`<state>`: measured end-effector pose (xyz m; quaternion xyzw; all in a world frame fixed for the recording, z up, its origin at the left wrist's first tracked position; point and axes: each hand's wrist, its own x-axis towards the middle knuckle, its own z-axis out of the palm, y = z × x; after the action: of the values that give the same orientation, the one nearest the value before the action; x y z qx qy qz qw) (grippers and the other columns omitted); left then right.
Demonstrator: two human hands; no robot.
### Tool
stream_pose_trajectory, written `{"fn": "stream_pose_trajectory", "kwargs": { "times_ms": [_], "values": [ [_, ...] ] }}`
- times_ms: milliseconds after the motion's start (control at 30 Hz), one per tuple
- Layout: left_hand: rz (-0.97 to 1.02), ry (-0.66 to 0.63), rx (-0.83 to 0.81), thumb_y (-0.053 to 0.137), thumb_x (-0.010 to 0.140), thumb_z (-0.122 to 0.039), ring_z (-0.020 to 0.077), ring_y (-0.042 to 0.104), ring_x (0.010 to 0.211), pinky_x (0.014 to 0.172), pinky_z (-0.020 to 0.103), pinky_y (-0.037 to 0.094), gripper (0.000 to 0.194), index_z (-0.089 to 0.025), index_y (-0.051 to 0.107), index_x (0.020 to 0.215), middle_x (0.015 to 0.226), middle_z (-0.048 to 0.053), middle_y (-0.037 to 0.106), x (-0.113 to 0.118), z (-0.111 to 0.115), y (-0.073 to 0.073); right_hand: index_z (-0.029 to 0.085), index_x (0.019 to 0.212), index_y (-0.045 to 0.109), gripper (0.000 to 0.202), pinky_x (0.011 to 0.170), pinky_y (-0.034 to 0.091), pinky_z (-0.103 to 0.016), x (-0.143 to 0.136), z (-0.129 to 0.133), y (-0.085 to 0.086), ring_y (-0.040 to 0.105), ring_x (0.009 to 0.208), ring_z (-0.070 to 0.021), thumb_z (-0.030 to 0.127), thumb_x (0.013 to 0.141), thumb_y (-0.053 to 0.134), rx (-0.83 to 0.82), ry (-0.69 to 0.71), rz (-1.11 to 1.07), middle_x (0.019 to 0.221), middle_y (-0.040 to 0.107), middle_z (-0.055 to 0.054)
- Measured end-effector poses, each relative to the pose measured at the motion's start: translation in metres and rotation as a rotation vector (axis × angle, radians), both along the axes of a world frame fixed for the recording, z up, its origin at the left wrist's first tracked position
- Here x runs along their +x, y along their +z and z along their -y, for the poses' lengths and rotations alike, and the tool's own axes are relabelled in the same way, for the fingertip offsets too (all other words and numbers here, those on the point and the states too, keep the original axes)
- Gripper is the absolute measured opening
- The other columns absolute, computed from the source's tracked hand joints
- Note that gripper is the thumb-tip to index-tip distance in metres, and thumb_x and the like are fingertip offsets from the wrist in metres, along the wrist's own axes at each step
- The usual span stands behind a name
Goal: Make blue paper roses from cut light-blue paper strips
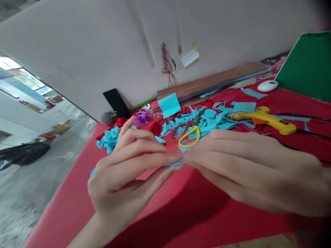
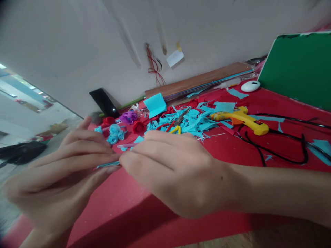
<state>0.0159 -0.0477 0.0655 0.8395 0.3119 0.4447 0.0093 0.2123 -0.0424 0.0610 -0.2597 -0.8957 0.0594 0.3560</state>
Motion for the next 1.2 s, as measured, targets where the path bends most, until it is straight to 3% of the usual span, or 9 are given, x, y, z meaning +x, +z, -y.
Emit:
{"fn": "stream_pose_trajectory", "kwargs": {
  "times_ms": [100,167,267,400,500,700,833,967,1200],
  "values": [
    [0.076,-0.012,-0.063,0.068,0.069,-0.013,0.0153,0.054,0.064,0.085,0.044,0.043,0.017,-0.028,0.067,0.078,0.067,-0.006,0.064,0.005,0.001,-0.002,0.029,0.091,0.066,0.020,0.077,0.050,-0.028,0.001,0.001,-0.005,0.060,0.083,-0.0177,0.028,0.081,0.048,-0.232,-0.035,-0.131,0.088,0.068,-0.001],
    [0.139,-0.033,-0.121,0.067,0.069,-0.010,0.0143,0.054,0.063,0.077,0.039,0.044,0.018,-0.026,0.067,0.075,0.066,-0.006,0.064,0.007,0.002,-0.004,0.030,0.091,0.065,0.021,0.075,0.051,-0.029,0.002,0.001,-0.008,0.060,0.084,-0.0185,0.035,0.081,0.048,-0.290,-0.028,-0.192,0.088,0.068,-0.002],
    [0.220,-0.047,-0.161,0.067,0.068,-0.005,0.0135,0.054,0.065,0.070,0.036,0.044,0.023,-0.024,0.069,0.078,0.067,-0.006,0.065,0.009,0.004,-0.006,0.028,0.090,0.066,0.019,0.073,0.050,-0.026,0.002,-0.001,-0.008,0.060,0.079,-0.0168,0.030,0.081,0.050,-0.177,0.045,-0.136,0.084,0.068,-0.001],
    [0.248,-0.061,-0.140,0.068,0.067,-0.003,0.0136,0.054,0.067,0.070,0.035,0.044,0.027,-0.024,0.070,0.082,0.069,-0.005,0.065,0.007,0.003,-0.008,0.021,0.086,0.067,0.020,0.068,0.046,-0.022,-0.002,-0.001,-0.003,0.059,0.069,-0.0122,0.020,0.085,0.047,0.047,-0.071,-0.060,0.072,0.067,-0.001],
    [0.206,-0.069,-0.133,0.068,0.067,-0.004,0.0133,0.053,0.065,0.076,0.039,0.044,0.026,-0.025,0.070,0.083,0.068,-0.004,0.064,0.004,0.001,-0.008,0.017,0.087,0.067,0.017,0.067,0.044,-0.019,-0.004,-0.001,-0.002,0.058,0.066,-0.0090,0.023,0.084,0.051,0.048,-0.102,-0.114,0.072,0.067,0.000],
    [0.048,-0.143,-0.065,0.068,0.068,-0.011,0.0146,0.055,0.064,0.077,0.040,0.045,0.026,-0.026,0.069,0.089,0.072,-0.003,0.067,-0.003,-0.004,-0.003,0.017,0.074,0.068,0.022,0.048,0.039,-0.016,-0.002,-0.009,0.001,0.051,0.051,-0.0056,0.027,0.084,0.052,-0.382,0.094,-0.104,0.061,0.062,0.002],
    [-0.007,-0.181,-0.033,0.067,0.069,-0.011,0.0147,0.055,0.062,0.081,0.042,0.045,0.020,-0.025,0.070,0.084,0.068,-0.003,0.068,-0.007,-0.007,0.000,0.017,0.071,0.066,0.026,0.044,0.034,-0.017,-0.003,-0.009,0.006,0.043,0.049,-0.0063,0.034,0.083,0.051,-0.637,0.078,-0.083,0.055,0.053,0.002],
    [-0.062,-0.166,-0.005,0.067,0.070,-0.012,0.0170,0.055,0.066,0.090,0.048,0.041,0.021,-0.027,0.069,0.084,0.070,-0.002,0.068,-0.009,-0.009,0.000,0.016,0.061,0.061,0.026,0.037,0.025,-0.019,-0.003,-0.008,0.010,0.033,0.045,-0.0050,0.031,0.080,0.053,-0.846,0.086,-0.143,0.049,0.042,0.004],
    [-0.149,-0.126,0.132,0.068,0.068,-0.009,0.0141,0.053,0.066,0.098,0.045,0.037,0.019,-0.024,0.069,0.079,0.067,-0.004,0.069,-0.008,-0.010,-0.002,0.016,0.054,0.062,0.026,0.042,0.029,-0.018,-0.001,-0.011,0.016,0.031,0.040,-0.0020,0.024,0.078,0.056,-1.138,0.111,-0.179,0.049,0.053,0.006]
  ]
}}
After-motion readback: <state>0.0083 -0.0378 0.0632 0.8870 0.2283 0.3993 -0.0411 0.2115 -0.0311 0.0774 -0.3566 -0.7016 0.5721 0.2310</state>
